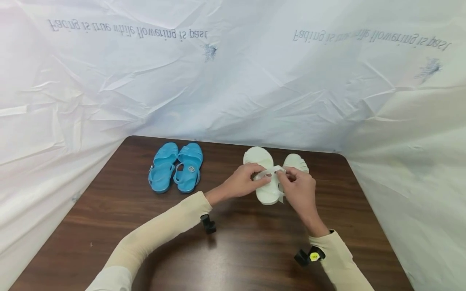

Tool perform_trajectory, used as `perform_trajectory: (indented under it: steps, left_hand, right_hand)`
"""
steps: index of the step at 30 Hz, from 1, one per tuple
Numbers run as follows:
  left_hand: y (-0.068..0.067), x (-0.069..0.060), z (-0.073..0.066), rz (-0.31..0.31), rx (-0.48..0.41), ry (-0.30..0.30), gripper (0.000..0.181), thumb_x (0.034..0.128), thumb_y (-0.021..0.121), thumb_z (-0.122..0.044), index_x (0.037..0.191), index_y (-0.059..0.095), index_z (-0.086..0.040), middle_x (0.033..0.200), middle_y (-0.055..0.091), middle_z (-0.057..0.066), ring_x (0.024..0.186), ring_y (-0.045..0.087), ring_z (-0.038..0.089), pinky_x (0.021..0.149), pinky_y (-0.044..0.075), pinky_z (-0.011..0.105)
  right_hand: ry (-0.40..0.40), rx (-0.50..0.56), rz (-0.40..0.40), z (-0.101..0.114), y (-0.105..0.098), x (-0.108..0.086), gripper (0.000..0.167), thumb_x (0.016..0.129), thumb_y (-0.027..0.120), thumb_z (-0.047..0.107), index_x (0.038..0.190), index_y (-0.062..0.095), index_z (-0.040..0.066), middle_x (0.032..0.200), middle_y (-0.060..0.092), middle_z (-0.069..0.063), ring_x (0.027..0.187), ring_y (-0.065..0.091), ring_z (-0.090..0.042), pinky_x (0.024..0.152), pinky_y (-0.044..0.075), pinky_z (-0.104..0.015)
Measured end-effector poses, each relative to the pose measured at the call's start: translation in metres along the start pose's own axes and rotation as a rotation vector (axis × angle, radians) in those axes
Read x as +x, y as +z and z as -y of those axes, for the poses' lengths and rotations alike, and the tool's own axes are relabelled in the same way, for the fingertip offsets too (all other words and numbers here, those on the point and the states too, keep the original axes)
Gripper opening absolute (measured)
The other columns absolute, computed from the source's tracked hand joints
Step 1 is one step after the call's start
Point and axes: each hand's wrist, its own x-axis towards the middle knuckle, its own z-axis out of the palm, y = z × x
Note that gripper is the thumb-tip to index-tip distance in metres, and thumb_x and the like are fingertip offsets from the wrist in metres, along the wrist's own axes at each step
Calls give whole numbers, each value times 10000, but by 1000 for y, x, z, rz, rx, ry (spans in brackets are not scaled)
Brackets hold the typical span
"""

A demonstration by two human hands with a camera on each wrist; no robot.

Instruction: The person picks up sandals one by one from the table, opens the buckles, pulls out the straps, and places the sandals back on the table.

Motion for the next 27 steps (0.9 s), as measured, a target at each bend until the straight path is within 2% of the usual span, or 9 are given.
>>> perform_trajectory:
  steps: [5,7,10,15,18,22,27]
  left_hand:
    - [-11,-18,4,-12,-160,-100,207,1042,622,-289,1131,727,-135,968,696,-55,827,599,40,725,500,211]
    - [-17,-25,6,-15,-223,-122,212,1040,625,-268,1137,729,-110,973,704,-35,831,608,66,724,507,244]
    - [-26,-35,8,-7,-264,-134,209,1040,625,-240,1133,737,-89,951,704,-8,785,573,124,691,482,275]
    - [-38,-52,11,37,-299,-185,239,1062,583,-217,1167,730,-62,995,721,25,812,582,148,700,481,258]
    - [-42,-63,12,68,-307,-226,267,1080,545,-215,1192,714,-41,1112,721,56,943,623,130,790,520,250]
    - [-46,-78,14,114,-316,-275,288,1100,494,-196,1238,678,-24,1230,682,97,1064,610,142,890,524,273]
    - [-47,-94,18,161,-316,-317,302,1111,453,-175,1273,650,-15,1189,666,94,1037,576,156,896,512,309]
  right_hand:
    - [23,42,33,4,13,-6,241,963,726,235,1061,792,25,805,762,-107,613,643,-31,501,494,-183]
    - [29,73,44,5,18,-9,222,959,732,232,1039,796,35,792,759,-95,601,634,-41,486,483,-194]
    - [35,111,69,6,27,-14,194,956,734,210,1015,797,37,767,750,-88,576,611,-53,473,468,-201]
    - [57,137,122,8,40,-24,176,957,730,189,1011,786,31,758,734,-83,550,606,-86,475,484,-221]
    - [64,152,143,11,47,-31,168,954,730,175,1015,780,27,762,726,-80,557,616,-110,482,500,-241]
    - [63,174,168,13,57,-40,138,945,736,153,998,784,34,752,714,-59,581,620,-114,503,509,-246]
    - [76,170,204,15,67,-52,107,932,751,144,980,790,57,760,710,-19,613,615,-106,523,501,-242]
